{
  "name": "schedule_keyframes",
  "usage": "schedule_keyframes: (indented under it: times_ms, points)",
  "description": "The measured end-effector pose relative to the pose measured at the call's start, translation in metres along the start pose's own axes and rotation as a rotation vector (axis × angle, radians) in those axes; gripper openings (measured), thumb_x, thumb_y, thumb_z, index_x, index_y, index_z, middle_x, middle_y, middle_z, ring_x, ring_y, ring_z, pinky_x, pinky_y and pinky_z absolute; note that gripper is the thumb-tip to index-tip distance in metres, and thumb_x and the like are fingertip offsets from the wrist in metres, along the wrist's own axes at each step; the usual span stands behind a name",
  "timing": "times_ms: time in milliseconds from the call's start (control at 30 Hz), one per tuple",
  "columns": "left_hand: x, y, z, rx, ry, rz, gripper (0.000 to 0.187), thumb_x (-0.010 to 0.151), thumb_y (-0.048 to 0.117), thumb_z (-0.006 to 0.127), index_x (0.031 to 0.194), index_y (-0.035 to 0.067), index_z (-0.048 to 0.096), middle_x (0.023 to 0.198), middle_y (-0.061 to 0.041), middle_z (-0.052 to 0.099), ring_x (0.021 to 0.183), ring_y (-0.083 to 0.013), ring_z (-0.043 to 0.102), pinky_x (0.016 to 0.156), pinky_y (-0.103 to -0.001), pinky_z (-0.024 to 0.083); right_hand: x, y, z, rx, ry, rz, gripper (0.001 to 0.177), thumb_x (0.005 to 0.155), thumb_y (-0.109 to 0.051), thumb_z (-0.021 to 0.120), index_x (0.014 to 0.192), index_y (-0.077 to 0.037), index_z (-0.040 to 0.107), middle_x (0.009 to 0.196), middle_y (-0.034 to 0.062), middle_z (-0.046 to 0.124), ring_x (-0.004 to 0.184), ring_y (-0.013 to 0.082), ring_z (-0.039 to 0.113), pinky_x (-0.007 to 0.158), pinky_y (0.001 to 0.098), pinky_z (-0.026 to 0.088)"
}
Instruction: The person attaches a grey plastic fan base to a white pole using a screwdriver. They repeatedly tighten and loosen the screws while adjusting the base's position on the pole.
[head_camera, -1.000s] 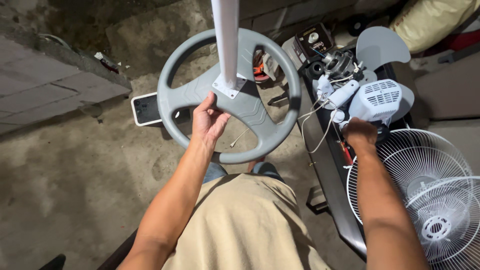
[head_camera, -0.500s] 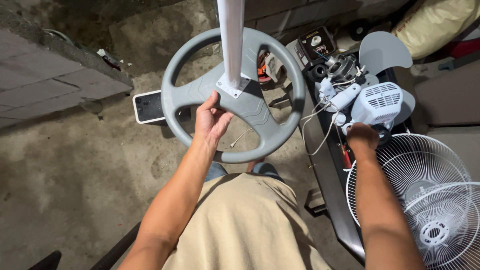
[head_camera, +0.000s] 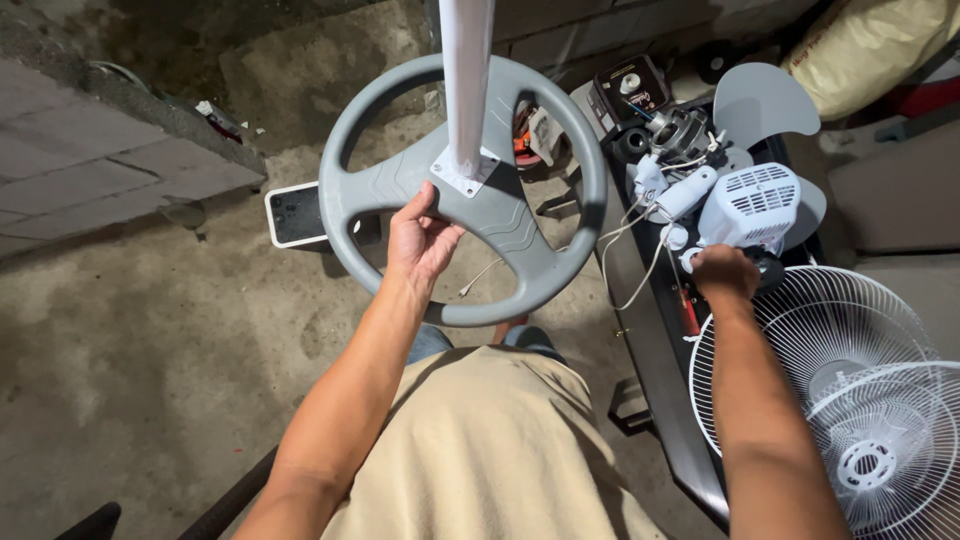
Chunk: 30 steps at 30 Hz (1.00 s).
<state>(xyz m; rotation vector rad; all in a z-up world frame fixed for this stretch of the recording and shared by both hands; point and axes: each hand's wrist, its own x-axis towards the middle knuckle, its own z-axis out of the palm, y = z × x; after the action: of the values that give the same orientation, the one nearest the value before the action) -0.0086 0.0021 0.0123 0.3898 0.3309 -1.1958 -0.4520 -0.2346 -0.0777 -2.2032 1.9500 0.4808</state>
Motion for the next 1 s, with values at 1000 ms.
schedule_keyframes:
  times_ms: [1000]
  points:
    - [0.007,-0.001,-0.012,0.015,-0.015,-0.017,0.039,0.099,0.017,0.064,0.13,-0.007,0.057,0.132,-0.023,0.062,0.128,-0.039,0.056,0.111,-0.064,0.046,-0.047,-0.102,-0.108,0.651,0.53,-0.474,0.015,0.09,-0.017,0.071,0.09,-0.001,0.07,0.084,0.0173,0.073,0.079,0.0307,0.073,0.078,0.0386,0.058]
